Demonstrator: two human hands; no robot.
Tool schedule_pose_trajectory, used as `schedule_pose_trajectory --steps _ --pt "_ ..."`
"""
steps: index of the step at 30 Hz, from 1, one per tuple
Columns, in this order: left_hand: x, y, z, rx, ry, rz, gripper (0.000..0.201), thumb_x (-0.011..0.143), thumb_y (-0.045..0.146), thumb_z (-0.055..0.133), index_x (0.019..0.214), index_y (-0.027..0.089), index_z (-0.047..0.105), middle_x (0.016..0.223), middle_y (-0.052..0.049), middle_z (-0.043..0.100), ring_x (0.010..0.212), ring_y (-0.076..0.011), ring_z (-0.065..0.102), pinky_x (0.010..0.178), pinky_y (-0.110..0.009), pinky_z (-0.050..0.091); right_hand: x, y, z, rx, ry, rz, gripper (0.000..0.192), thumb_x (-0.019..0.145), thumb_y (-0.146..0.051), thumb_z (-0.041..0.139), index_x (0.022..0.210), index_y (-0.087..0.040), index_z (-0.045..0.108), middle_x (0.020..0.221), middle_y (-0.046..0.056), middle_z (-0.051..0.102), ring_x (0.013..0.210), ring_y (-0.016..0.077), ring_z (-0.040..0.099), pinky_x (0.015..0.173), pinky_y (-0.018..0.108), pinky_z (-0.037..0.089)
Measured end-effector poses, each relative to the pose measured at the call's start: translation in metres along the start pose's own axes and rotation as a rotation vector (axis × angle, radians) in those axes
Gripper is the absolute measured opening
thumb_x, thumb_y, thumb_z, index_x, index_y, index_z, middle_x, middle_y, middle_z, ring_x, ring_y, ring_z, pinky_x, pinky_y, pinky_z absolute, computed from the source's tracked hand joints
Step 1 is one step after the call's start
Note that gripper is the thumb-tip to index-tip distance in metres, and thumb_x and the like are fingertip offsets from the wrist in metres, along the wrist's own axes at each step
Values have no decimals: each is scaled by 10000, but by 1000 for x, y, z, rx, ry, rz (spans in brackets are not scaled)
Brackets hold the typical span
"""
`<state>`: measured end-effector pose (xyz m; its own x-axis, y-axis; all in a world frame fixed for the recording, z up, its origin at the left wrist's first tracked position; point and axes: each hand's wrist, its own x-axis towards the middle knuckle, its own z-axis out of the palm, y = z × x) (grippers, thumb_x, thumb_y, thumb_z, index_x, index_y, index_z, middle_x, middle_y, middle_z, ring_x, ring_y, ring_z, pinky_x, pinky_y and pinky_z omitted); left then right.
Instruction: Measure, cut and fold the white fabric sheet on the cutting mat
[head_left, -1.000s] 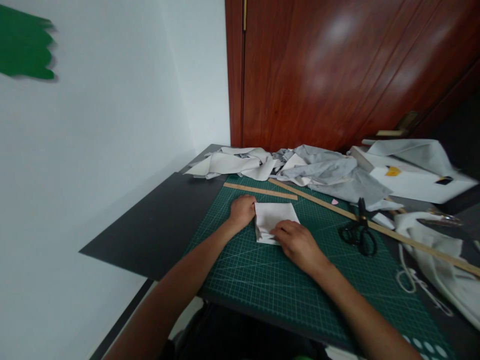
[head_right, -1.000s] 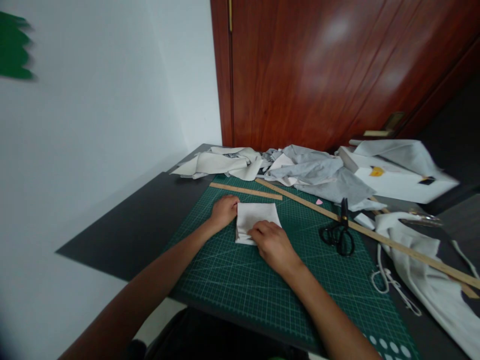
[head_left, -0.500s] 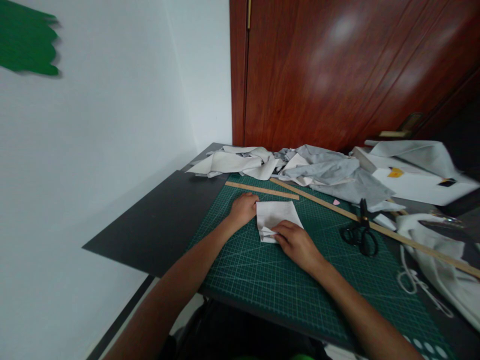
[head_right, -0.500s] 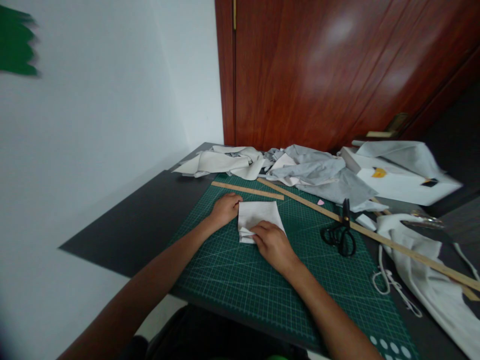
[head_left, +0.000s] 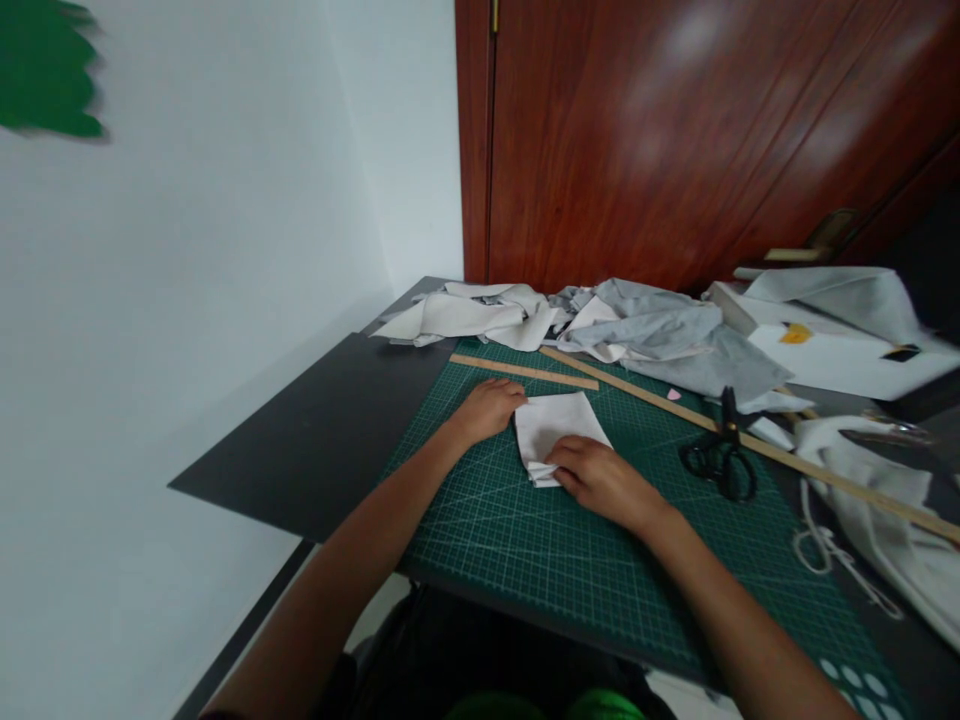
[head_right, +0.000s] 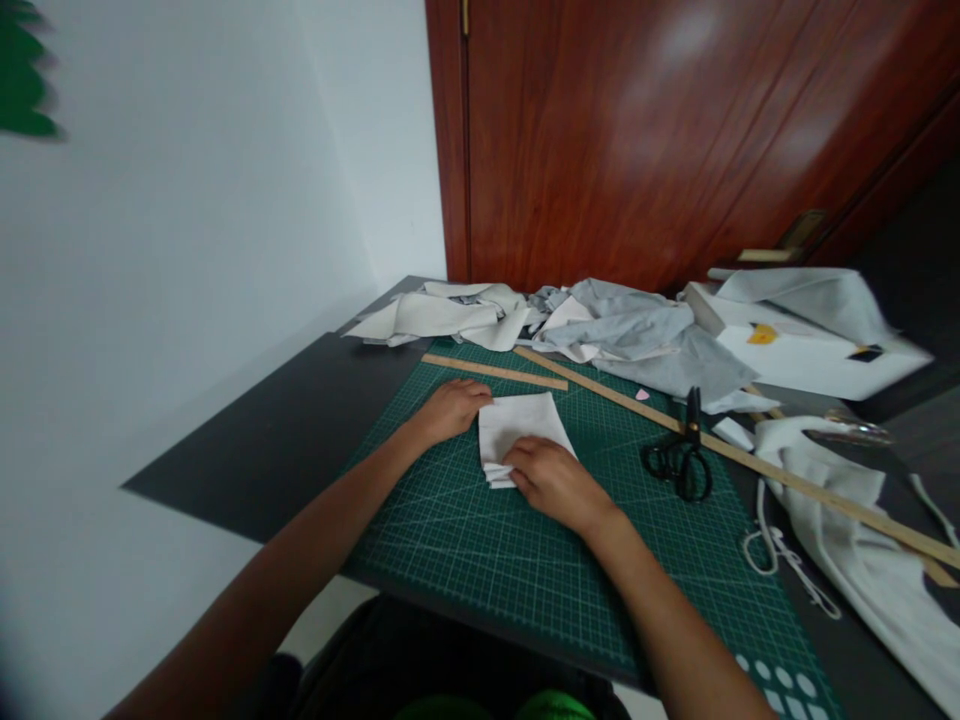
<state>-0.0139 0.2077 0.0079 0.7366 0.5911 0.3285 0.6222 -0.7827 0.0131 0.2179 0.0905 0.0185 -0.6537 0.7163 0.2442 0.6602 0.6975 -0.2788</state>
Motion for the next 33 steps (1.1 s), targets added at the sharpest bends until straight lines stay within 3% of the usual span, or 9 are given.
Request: schedule_pose_trajectory --steps 4,8,11,16,22,25,28,33 --pt "-2 4 -10 -72 -6 80 385 917 77 562 1250 212 699 1397 -88 628 1345 -260 523 1128 -417 429 1 3 1 128 7 58 158 1003 -280 600 962 -196 727 965 65 711 922 210 664 865 336 509" --pt "-7 11 -21 -208 -148 2 493 839 42 639 1264 283 706 1579 -42 494 1533 -304 310 1223 -494 330 2 6 3 206 66 146 169 1013 -260 569 952 -194 713 954 61 698 890 198 659 822 316 501" --pt "-8 18 -26 -326 -257 -23 533 801 76 728 1271 327 706 1644 -14 413 1576 -330 223 1248 -530 281 2 9 2 248 89 189 142 999 -256 582 950 -197 702 966 60 705 881 199 659 814 316 490" --pt "-6 28 -27 -416 -269 38 504 769 85 776 1215 316 734 1642 -7 418 1586 -314 210 1262 -503 262 0 14 -3 338 103 226 193 1008 -305 560 886 -208 673 880 28 713 791 182 639 748 300 463" --pt "-3 38 -24 -446 -358 53 743 658 305 935 1343 243 653 1627 -112 427 1573 -376 207 1251 -534 239 -1 18 -6 428 72 234 236 1003 -348 557 848 -207 667 793 -8 676 726 163 606 702 282 434" --pt "-1 42 -24 -510 -336 110 748 630 389 952 1297 215 662 1466 -125 575 1466 -355 400 1193 -465 335 -1 17 -6 442 96 267 232 992 -351 569 844 -205 674 778 -15 672 712 157 594 685 274 425" --pt "3 43 -26 -641 -335 153 549 725 449 887 1171 192 694 1160 -73 685 1151 -255 619 995 -333 465 -1 15 -6 444 99 283 200 982 -305 572 853 -205 689 772 -18 680 705 154 596 674 267 420" --pt "6 45 -23 -693 -239 -27 279 897 440 734 919 163 718 811 3 650 767 -151 590 674 -247 394 -1 12 -8 365 125 261 180 979 -240 557 862 -201 689 805 4 698 740 165 626 700 277 423"
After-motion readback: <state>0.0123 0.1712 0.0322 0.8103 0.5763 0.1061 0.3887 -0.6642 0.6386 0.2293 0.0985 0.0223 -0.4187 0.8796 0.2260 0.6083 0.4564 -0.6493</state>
